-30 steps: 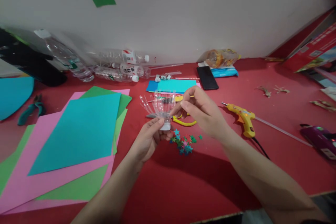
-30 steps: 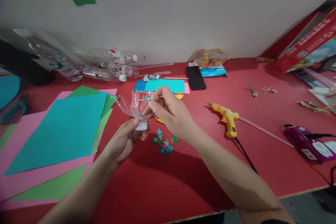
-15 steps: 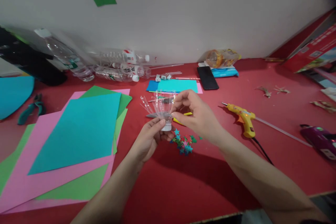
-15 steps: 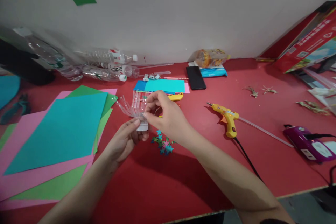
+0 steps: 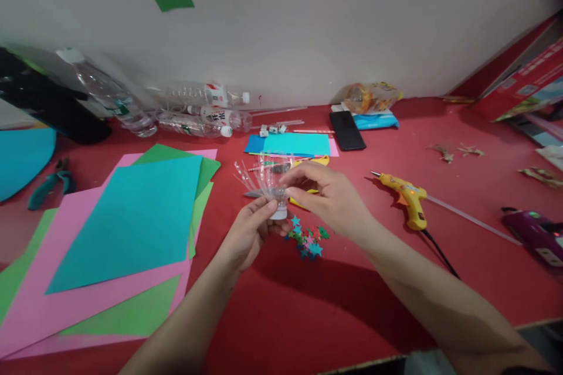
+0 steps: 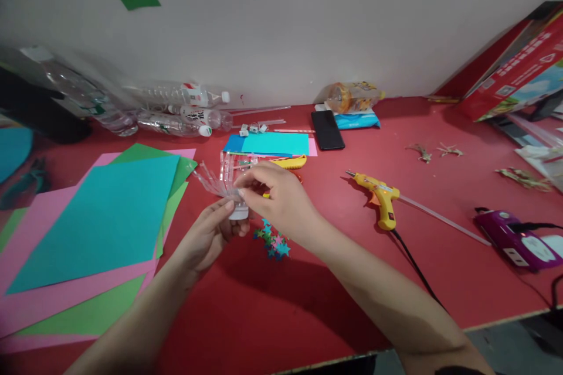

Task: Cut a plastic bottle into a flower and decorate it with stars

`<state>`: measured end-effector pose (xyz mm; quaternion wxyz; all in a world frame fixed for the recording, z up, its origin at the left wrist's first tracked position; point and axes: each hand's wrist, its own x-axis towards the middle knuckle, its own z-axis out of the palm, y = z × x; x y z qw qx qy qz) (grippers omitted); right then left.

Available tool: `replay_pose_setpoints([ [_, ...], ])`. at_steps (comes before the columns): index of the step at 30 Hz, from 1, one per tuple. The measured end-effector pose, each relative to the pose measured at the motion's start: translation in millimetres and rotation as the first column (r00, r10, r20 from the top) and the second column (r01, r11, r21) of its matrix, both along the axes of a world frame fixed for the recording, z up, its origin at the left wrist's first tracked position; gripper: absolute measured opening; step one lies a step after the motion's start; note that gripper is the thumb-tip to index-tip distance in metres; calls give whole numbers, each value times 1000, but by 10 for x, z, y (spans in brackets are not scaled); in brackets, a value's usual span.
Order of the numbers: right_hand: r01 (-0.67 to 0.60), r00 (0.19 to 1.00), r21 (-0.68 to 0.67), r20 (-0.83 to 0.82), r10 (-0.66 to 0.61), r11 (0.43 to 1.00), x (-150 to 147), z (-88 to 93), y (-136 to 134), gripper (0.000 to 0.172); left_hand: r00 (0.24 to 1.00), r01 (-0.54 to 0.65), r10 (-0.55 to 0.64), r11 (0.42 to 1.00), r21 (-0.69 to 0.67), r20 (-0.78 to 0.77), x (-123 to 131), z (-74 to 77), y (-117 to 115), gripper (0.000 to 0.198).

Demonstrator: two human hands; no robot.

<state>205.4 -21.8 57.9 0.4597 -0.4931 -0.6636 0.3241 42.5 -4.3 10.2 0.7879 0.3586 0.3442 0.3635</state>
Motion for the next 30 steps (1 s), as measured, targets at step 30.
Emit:
replay_pose_setpoints([
  [30,-108,944,333,331,-9,937,-93,-157,-11,12,998,-9,11,999,-35,64,-32,-86,14,20],
])
